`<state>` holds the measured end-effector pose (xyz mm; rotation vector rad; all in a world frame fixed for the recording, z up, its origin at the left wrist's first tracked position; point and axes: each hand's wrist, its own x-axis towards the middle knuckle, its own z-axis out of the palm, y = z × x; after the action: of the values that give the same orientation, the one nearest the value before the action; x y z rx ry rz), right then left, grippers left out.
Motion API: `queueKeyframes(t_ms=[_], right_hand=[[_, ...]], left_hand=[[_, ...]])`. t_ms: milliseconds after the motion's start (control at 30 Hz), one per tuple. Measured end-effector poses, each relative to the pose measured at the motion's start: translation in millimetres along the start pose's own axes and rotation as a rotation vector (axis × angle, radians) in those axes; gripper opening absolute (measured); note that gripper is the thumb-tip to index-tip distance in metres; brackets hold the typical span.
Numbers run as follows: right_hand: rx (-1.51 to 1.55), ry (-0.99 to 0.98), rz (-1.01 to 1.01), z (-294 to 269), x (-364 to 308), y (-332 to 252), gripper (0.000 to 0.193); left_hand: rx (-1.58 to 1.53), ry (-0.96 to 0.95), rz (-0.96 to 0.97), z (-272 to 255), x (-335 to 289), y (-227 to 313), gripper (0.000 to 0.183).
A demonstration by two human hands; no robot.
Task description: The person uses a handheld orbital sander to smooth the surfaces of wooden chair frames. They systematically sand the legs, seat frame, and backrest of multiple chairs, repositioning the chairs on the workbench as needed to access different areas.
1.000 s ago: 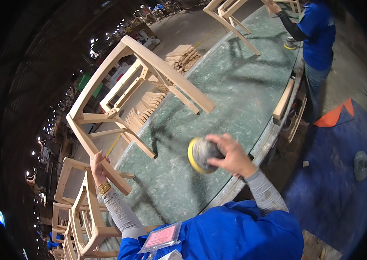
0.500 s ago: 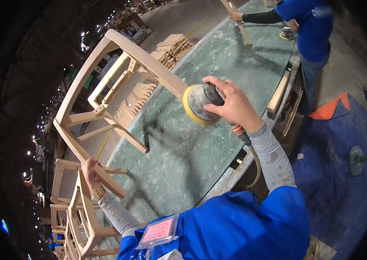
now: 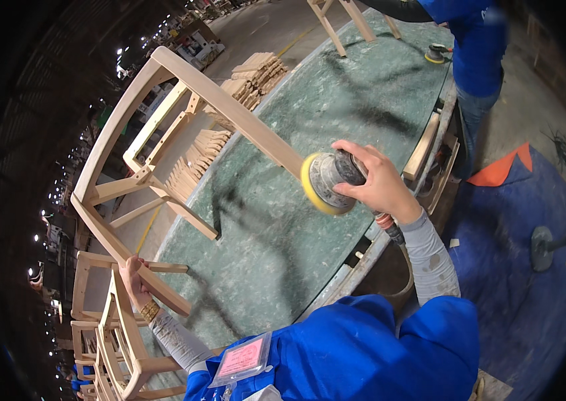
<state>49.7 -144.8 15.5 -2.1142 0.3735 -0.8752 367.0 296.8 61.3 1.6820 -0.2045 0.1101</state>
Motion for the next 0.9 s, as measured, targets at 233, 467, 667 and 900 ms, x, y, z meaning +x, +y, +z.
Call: queueKeyframes(t_ms=[233,467,667,900], right_hand=[[-0.16,0.071,-0.057,10.4,26.5,-27.2,0.061],[-0.23,0.068,-0.036,17.1,24.2,-47.9,0.06],[-0.332,0.113,-0.089,19.0,13.9,-47.7,0.064],[-0.39,0.112,-0.086,31.8,-1.4,-53.4,0.066]], left_hand=[[-0.023,-0.005,-0.019,1.7,-4.5,0.9,0.031],[-0.044,-0.004,-0.029,-2.7,-6.0,-3.4,0.034],[-0.092,-0.025,0.002,8.2,-5.2,1.7,0.037],[-0.115,-0.029,0.031,-3.7,-4.5,-3.0,0.036]])
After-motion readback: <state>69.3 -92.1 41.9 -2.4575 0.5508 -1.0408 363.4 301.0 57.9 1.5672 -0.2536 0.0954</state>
